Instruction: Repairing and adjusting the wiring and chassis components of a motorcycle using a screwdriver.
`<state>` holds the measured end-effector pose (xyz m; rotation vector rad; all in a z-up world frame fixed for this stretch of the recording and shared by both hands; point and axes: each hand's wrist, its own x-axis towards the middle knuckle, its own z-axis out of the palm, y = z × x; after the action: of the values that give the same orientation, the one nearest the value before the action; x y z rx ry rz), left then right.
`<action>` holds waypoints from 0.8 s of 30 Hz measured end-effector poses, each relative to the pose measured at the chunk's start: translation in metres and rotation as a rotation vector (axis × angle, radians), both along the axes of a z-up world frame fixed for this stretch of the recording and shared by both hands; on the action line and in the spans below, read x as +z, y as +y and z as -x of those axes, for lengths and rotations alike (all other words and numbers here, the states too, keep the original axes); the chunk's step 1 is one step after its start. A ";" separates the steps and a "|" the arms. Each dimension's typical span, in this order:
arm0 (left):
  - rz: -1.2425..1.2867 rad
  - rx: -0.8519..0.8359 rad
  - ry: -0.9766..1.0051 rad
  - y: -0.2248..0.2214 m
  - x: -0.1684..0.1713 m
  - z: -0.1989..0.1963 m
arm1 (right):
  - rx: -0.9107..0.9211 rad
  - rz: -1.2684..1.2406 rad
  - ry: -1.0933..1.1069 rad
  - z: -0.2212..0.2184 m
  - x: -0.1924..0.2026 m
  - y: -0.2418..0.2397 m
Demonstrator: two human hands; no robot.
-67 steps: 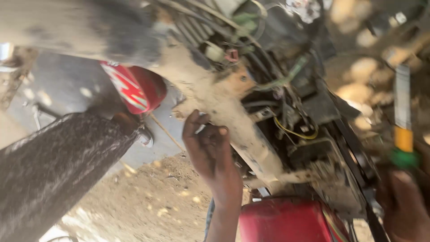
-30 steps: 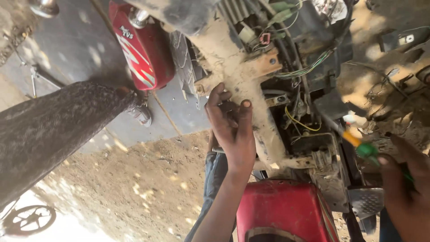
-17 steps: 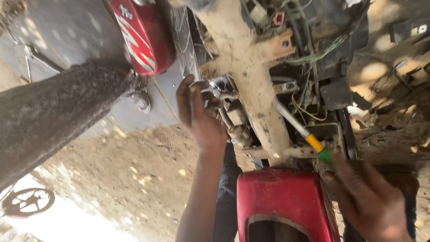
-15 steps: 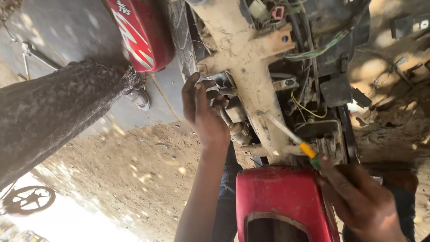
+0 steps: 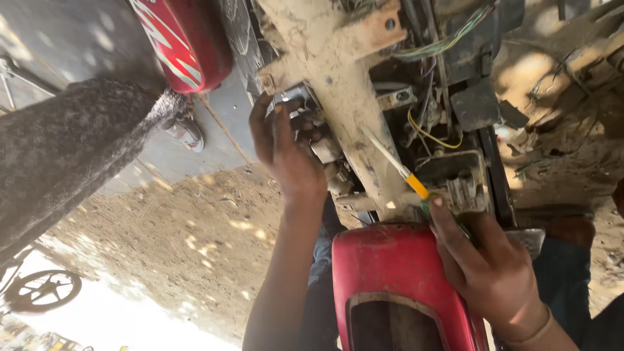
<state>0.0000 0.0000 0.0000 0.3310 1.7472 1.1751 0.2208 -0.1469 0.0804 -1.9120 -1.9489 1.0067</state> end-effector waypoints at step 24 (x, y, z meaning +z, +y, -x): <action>-0.017 0.007 0.013 0.007 0.000 0.006 | 0.066 0.023 0.092 0.013 -0.009 0.021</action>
<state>-0.0061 0.0070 -0.0004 0.3436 1.7522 1.1962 0.2080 -0.1260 0.0713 -1.7900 -1.9681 1.1196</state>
